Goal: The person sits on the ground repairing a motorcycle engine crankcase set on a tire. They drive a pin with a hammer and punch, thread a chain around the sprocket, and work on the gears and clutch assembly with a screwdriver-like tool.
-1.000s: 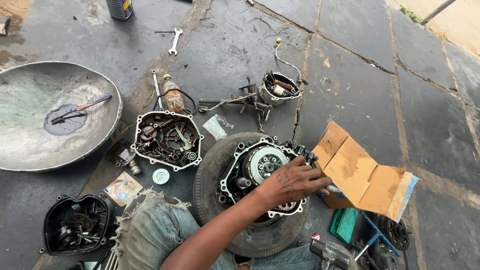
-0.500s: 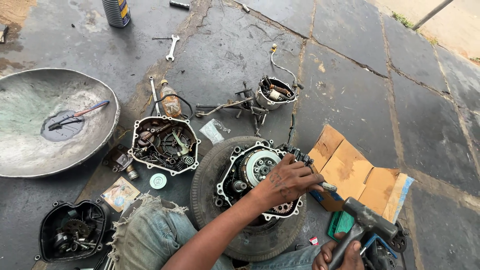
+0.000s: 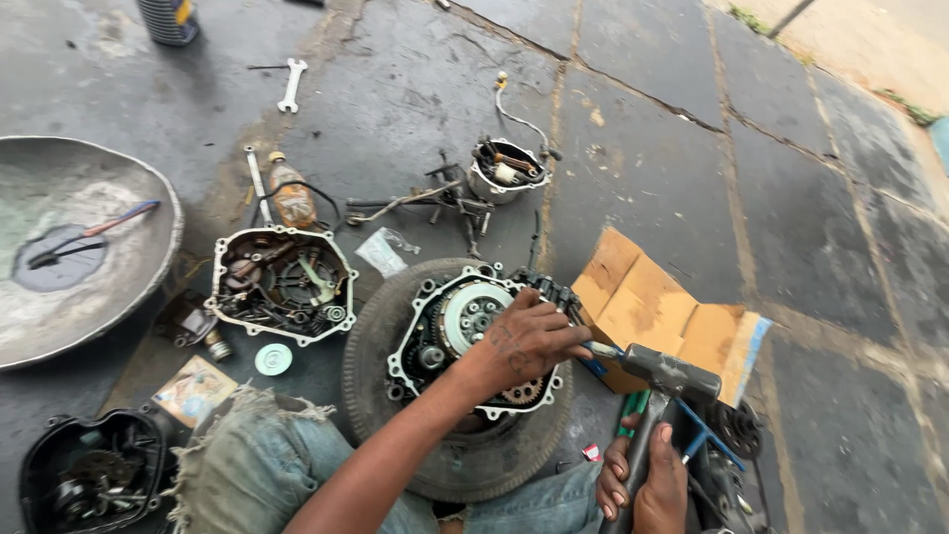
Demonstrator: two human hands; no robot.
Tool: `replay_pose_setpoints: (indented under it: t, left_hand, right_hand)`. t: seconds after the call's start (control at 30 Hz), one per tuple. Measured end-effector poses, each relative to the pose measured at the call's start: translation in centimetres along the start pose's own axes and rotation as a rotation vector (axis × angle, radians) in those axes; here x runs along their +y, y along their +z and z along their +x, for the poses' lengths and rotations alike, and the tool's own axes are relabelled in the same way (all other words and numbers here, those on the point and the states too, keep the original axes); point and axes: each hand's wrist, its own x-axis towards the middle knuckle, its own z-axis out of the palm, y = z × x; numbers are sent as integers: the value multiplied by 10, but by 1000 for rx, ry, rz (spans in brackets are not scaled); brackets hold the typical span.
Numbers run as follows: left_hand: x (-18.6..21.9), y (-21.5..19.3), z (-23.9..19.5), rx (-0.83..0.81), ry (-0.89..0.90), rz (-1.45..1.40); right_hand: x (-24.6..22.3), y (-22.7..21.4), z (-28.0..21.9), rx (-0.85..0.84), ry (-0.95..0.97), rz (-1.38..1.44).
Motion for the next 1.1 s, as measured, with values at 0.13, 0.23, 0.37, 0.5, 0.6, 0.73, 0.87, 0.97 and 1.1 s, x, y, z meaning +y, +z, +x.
replay_pose_setpoints:
  t: [0.13,0.23,0.37,0.5,0.6,0.73,0.87,0.97,1.1]
  left_hand:
    - [-6,2,7,59,56,-2]
    - [-4,-1,7,45,46,13]
    - [1,-6,7,26,49,1]
    - [-13,1,9,-123,48,227]
    - [6,6,-12,67,48,102]
    - [-1,-1,-2,36,186,153]
    - [0,6,-1,46,234,168]
    - [1,3,-1,20,150,223]
    - [0,-1,2,32,52,97]
  right_hand:
    - [-3,-108,-1,-258,-370,484]
    - [34,-209,18,-177,-579,764]
    - [30,-29,3,50,-12,326]
    - [37,21,-13,-268,197,250]
    - [88,-61,-8,-405,15,511]
    - [131,-141,37,-541,-104,634]
    - [128,-170,53,-509,-111,535]
    - [123,-169,53,-464,-91,474]
    - [121,-157,58,-432,-76,428]
